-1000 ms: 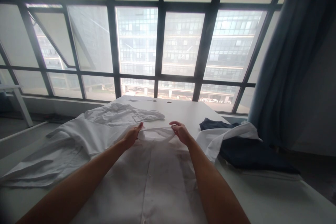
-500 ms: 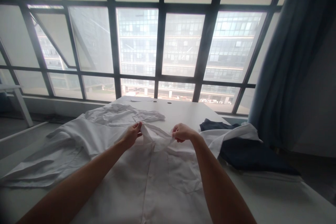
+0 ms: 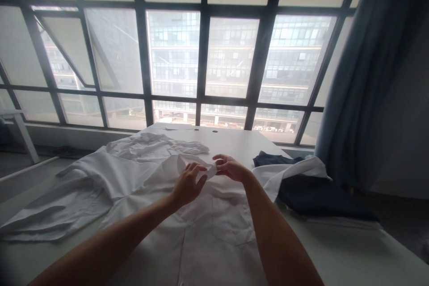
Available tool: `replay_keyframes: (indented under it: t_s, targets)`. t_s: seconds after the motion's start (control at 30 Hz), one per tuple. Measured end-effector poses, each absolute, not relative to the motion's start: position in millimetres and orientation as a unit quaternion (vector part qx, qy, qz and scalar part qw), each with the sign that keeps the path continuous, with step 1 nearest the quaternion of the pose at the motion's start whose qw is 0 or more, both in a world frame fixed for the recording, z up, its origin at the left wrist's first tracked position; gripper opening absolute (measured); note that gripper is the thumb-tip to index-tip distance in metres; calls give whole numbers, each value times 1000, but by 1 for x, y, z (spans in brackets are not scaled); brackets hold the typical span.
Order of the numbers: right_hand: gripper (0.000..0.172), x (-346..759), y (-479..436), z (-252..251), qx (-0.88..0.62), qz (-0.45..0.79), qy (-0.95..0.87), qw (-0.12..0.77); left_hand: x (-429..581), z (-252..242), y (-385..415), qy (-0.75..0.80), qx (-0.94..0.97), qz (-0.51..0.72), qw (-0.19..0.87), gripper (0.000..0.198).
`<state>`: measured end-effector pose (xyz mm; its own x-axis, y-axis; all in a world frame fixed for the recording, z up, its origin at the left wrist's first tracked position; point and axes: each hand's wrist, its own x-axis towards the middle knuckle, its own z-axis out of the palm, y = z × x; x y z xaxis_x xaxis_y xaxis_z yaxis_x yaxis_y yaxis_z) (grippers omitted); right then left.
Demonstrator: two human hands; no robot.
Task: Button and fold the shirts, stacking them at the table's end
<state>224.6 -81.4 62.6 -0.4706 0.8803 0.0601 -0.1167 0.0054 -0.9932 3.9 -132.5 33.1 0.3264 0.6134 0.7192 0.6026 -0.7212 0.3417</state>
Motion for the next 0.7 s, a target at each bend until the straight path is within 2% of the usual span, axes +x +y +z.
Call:
replay_keyframes:
  t_s: [0.1,0.23,0.43,0.6,0.7]
  targets:
    - [53,220,-81,62,-317,630,-582,405,5,28,-131,396,815,422,-22,29]
    - [52,212,-73,56,-335,620,-556,442,-4,28,-124,380,847,372,10,12]
    - [46,204,-66,53,-347,630,-495,487,-4,18,-124,337,896,289,-10,16]
    - [43,202,-70,56,-343,652,-480,476,-3,5,-121,388,847,362,-43,19]
    - [38,201,-73,57,-349,649,-485,471,-3,1,-117,398,832,383,-51,28]
